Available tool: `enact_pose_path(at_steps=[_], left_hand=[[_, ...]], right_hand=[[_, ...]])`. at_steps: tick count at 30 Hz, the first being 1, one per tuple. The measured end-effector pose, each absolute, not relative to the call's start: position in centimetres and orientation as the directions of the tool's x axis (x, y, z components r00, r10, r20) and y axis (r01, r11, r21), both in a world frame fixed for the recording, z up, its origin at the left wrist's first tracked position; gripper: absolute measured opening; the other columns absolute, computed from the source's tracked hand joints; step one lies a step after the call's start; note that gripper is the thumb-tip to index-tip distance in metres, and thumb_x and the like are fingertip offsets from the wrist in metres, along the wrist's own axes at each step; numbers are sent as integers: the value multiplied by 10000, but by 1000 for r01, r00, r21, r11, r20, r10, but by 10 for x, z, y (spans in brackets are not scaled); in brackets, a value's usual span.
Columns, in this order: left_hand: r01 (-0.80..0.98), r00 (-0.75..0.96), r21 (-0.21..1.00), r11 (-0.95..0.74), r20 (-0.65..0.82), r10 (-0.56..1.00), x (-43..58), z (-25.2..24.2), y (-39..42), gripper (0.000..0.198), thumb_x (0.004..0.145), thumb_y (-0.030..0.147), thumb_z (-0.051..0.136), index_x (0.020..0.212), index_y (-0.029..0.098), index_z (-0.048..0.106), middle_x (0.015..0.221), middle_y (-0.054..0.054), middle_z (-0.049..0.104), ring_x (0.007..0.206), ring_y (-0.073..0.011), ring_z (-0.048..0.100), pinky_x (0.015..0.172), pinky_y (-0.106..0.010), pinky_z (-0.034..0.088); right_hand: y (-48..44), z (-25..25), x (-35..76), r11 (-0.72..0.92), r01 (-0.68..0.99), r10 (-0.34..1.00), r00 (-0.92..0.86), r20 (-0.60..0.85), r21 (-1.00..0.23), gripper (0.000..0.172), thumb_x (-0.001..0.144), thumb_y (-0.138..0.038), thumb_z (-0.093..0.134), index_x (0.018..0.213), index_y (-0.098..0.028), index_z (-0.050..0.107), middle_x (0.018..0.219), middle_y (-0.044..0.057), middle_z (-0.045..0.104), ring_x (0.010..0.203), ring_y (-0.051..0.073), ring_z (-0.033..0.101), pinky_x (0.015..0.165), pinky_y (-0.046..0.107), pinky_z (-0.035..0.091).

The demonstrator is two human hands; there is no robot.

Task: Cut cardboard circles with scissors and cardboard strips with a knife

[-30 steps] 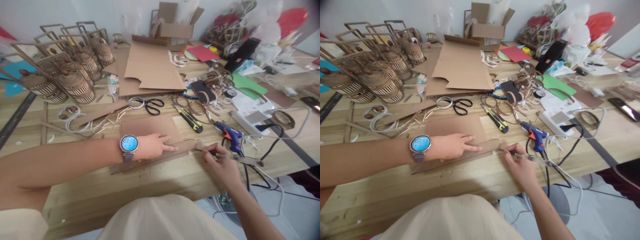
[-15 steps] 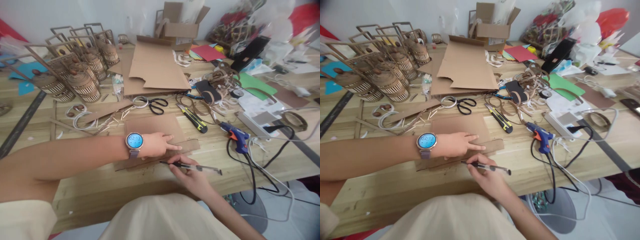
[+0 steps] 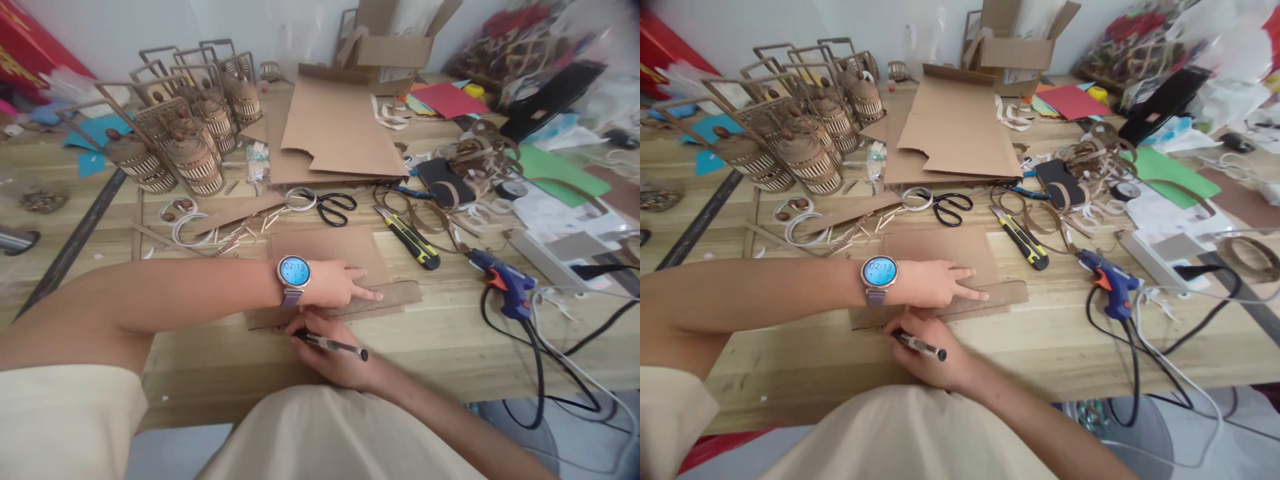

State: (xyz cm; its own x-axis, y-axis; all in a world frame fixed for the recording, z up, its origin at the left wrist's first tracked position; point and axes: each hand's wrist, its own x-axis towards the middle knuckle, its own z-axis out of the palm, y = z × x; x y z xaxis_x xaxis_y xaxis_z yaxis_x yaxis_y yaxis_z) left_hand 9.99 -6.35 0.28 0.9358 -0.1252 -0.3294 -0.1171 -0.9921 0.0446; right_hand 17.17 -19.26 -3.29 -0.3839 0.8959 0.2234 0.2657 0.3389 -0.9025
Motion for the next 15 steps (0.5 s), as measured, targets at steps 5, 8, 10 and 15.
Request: enact_pose_path(at_steps=[5,8,10,15], left_hand=[[-117,939,26,-993,-323,-119,99,4,-64,294,616,-11,637,526,252,732,1618,233,353,1472,-355,393,997,-406,521],[-121,944,27,-992,-305,-123,99,3,-63,294,623,-13,624,526,246,725,1615,231,363,1463,-353,408,983,-408,530],[-121,946,26,-992,-300,-123,99,2,-63,300,622,-17,617,522,247,720,1611,235,369,1465,-352,408,968,-407,538],[-122,944,15,-992,-306,-121,101,1,-64,335,637,-33,578,539,251,727,1611,236,370,1478,-354,390,949,-425,543]], right_hand=[[-191,-34,165,379,298,879,-411,241,-876,139,880,-116,591,945,-212,670,882,44,736,808,193,668,749,312,542],[-190,-33,162,403,322,871,-422,251,-857,115,888,-127,599,931,-212,663,857,44,730,798,204,662,748,327,531],[-190,-32,161,415,334,865,-432,254,-846,106,899,-131,594,933,-208,658,870,52,732,812,211,665,756,334,527],[-191,-25,163,431,365,854,-462,241,-825,108,890,-107,580,930,-195,629,906,78,729,839,224,675,748,332,531]])
